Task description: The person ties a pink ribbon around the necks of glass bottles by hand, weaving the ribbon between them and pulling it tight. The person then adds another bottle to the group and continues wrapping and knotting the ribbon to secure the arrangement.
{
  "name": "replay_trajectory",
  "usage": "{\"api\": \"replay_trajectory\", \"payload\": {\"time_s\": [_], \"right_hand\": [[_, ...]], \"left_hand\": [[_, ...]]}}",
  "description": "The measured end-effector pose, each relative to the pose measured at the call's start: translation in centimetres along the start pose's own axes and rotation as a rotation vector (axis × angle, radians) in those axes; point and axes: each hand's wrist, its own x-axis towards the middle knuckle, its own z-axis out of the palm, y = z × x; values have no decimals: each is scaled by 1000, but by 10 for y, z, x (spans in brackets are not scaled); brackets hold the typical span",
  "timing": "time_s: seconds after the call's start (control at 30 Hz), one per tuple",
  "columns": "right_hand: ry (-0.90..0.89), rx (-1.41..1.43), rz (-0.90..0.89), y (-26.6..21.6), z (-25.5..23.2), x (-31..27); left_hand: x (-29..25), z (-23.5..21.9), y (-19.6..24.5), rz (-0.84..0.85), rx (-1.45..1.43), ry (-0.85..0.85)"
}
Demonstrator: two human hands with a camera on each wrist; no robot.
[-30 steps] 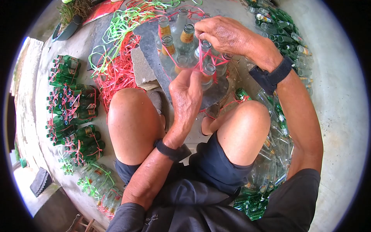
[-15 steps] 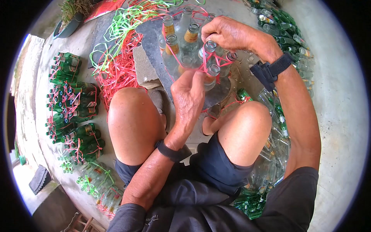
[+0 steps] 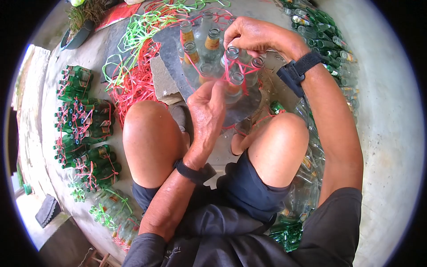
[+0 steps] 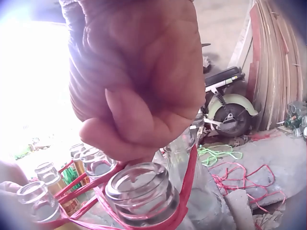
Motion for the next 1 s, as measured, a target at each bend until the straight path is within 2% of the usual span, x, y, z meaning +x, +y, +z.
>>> {"api": "replay_trajectory", "payload": {"time_s": [0.2, 0.37, 0.43, 0.47, 0.53, 0.57, 0.6, 0.67, 0.77, 1.0], "right_hand": [[20, 13, 19, 8, 2, 1], [168, 1, -71, 19, 18, -6], [655, -339, -488, 18, 29, -14], [659, -339, -489, 18, 34, -22], [548, -177, -212, -14, 51, -55], [525, -124, -200, -19, 64, -63], [542, -249, -302, -21, 73, -69], [587, -352, -319, -14, 93, -67], [648, -341, -363, -4, 102, -61], [650, -302, -342, -7, 104, -60]], "left_hand": [[1, -5, 2, -76, 10, 11], [3, -12, -10, 26, 78, 21], [3, -13, -7, 36, 92, 26], [2, -14, -5, 20, 89, 20], [3, -16, -5, 7, 87, 11], [5, -17, -9, 22, 97, 12], [6, -17, -11, 39, 107, 11], [7, -20, -6, 39, 110, -11], [10, -23, -2, 50, 117, -24], [14, -31, 2, 105, 217, -30]]}}
